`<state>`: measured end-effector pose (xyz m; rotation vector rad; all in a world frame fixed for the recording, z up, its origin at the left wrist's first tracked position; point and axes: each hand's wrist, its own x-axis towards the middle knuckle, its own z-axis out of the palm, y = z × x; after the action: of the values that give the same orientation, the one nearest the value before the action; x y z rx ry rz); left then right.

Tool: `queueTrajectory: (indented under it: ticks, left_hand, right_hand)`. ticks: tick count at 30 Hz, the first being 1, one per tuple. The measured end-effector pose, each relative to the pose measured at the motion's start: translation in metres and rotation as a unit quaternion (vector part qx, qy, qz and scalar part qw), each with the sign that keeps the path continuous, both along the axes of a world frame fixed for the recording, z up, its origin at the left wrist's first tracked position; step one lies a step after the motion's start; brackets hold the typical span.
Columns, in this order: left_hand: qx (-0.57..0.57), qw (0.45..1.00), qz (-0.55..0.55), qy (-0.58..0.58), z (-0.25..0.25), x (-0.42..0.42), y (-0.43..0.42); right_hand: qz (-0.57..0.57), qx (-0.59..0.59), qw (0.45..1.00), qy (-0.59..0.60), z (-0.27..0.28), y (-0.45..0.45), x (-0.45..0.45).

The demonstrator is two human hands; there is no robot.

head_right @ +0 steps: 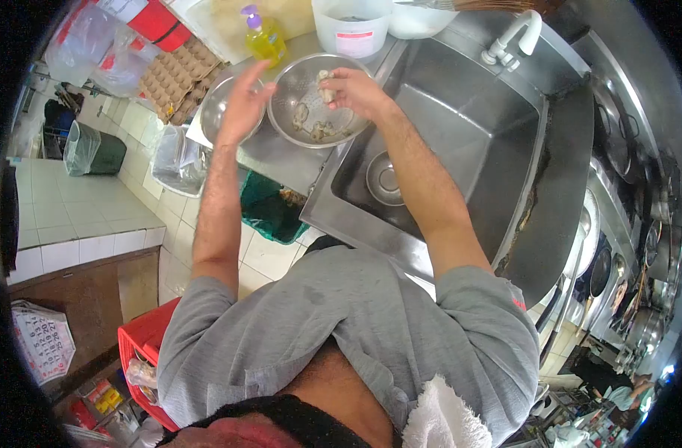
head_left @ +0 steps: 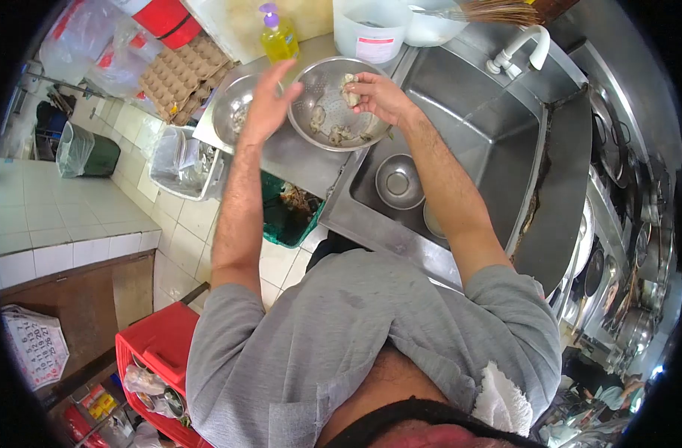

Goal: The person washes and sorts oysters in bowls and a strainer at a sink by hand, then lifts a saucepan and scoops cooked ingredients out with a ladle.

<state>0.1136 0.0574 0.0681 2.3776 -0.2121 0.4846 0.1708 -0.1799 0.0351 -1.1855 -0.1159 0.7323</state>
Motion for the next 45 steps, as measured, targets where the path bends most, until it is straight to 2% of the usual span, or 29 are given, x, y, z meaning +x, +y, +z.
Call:
queueTrajectory:
  ticks: [1,2,3,5,9,11,12,13,15,16,17,18,20,21,23,27,29,30,32,35,36,38,41,45]
  left_hand:
    - [-0.126,0.986,-0.075,0.079,0.011,-0.002,-0.025]
    - [-0.247,0.944,-0.151,0.158,0.017,-0.001,-0.046]
    - [-0.246,0.943,-0.159,0.157,0.016,0.006,-0.063]
    - [-0.366,0.872,-0.272,0.177,0.006,0.025,-0.095]
    - [-0.357,0.851,-0.322,0.212,-0.007,0.065,-0.166]
    - [-0.422,0.826,-0.297,0.229,-0.01,0.073,-0.213]
    - [-0.492,0.786,-0.29,0.238,-0.017,0.078,-0.238]
    - [-0.489,0.782,-0.303,0.242,-0.026,0.084,-0.261]
    - [-0.569,0.725,-0.274,0.275,-0.038,0.093,-0.305]
    - [-0.598,0.7,-0.261,0.291,-0.041,0.094,-0.326]
    - [-0.594,0.697,-0.27,0.297,-0.044,0.095,-0.344]
    - [-0.629,0.661,-0.268,0.309,-0.046,0.095,-0.361]
    - [-0.663,0.607,-0.276,0.34,-0.05,0.099,-0.384]
    - [-0.66,0.606,-0.281,0.344,-0.051,0.102,-0.394]
    - [-0.587,0.685,-0.303,0.305,-0.056,0.106,-0.41]
    - [-0.603,0.669,-0.276,0.336,-0.058,0.121,-0.42]
    - [-0.669,0.623,-0.211,0.346,-0.064,0.126,-0.421]
    - [-0.668,0.625,-0.21,0.345,-0.061,0.125,-0.42]
    - [-0.706,0.587,-0.184,0.351,-0.056,0.119,-0.417]
    - [-0.707,0.574,-0.201,0.36,-0.057,0.117,-0.41]
    - [-0.707,0.575,-0.2,0.361,-0.06,0.117,-0.41]
    - [-0.669,0.614,-0.243,0.341,-0.066,0.117,-0.409]
    - [-0.67,0.62,-0.227,0.34,-0.069,0.117,-0.41]
    - [-0.695,0.593,-0.215,0.345,-0.064,0.11,-0.41]
  right_hand:
    - [-0.005,0.001,1.0,-0.005,0.005,-0.003,0.0]
    - [-0.002,0.035,0.999,-0.001,0.009,-0.008,-0.002]
    - [-0.001,0.068,0.998,0.003,0.014,-0.015,-0.004]
    - [-0.019,0.086,0.996,-0.01,0.022,-0.033,-0.007]
    - [-0.094,0.116,0.988,-0.032,0.032,-0.093,-0.014]
    - [-0.136,0.122,0.983,-0.033,0.025,-0.129,-0.014]
    - [-0.167,0.123,0.977,-0.04,0.021,-0.147,-0.014]
    - [-0.196,0.125,0.972,-0.045,0.018,-0.163,-0.016]
    - [-0.264,0.093,0.959,-0.046,0.012,-0.189,-0.014]
    - [-0.321,0.038,0.945,-0.046,0.008,-0.2,-0.012]
    - [-0.376,-0.017,0.926,-0.044,0.004,-0.211,-0.011]
    - [-0.385,-0.017,0.921,-0.046,-0.002,-0.223,-0.009]
    - [-0.433,-0.113,0.891,-0.081,-0.012,-0.244,-0.001]
    - [-0.439,-0.112,0.888,-0.081,-0.014,-0.253,0.002]
    - [-0.448,-0.319,0.818,-0.166,-0.019,-0.269,0.007]
    - [-0.396,-0.371,0.823,-0.169,-0.023,-0.289,0.014]
    - [-0.437,-0.199,0.869,-0.119,-0.017,-0.281,0.011]
    - [-0.436,-0.197,0.87,-0.119,-0.019,-0.279,0.011]
    - [-0.448,-0.167,0.868,-0.133,-0.021,-0.274,0.011]
    - [-0.431,-0.162,0.876,-0.14,-0.026,-0.272,0.013]
    - [-0.431,-0.162,0.877,-0.139,-0.028,-0.271,0.013]
    - [-0.431,-0.146,0.879,-0.142,-0.031,-0.27,0.012]
    - [-0.456,-0.099,0.879,-0.099,-0.026,-0.268,0.009]
    - [-0.472,-0.075,0.873,-0.099,-0.032,-0.271,0.009]
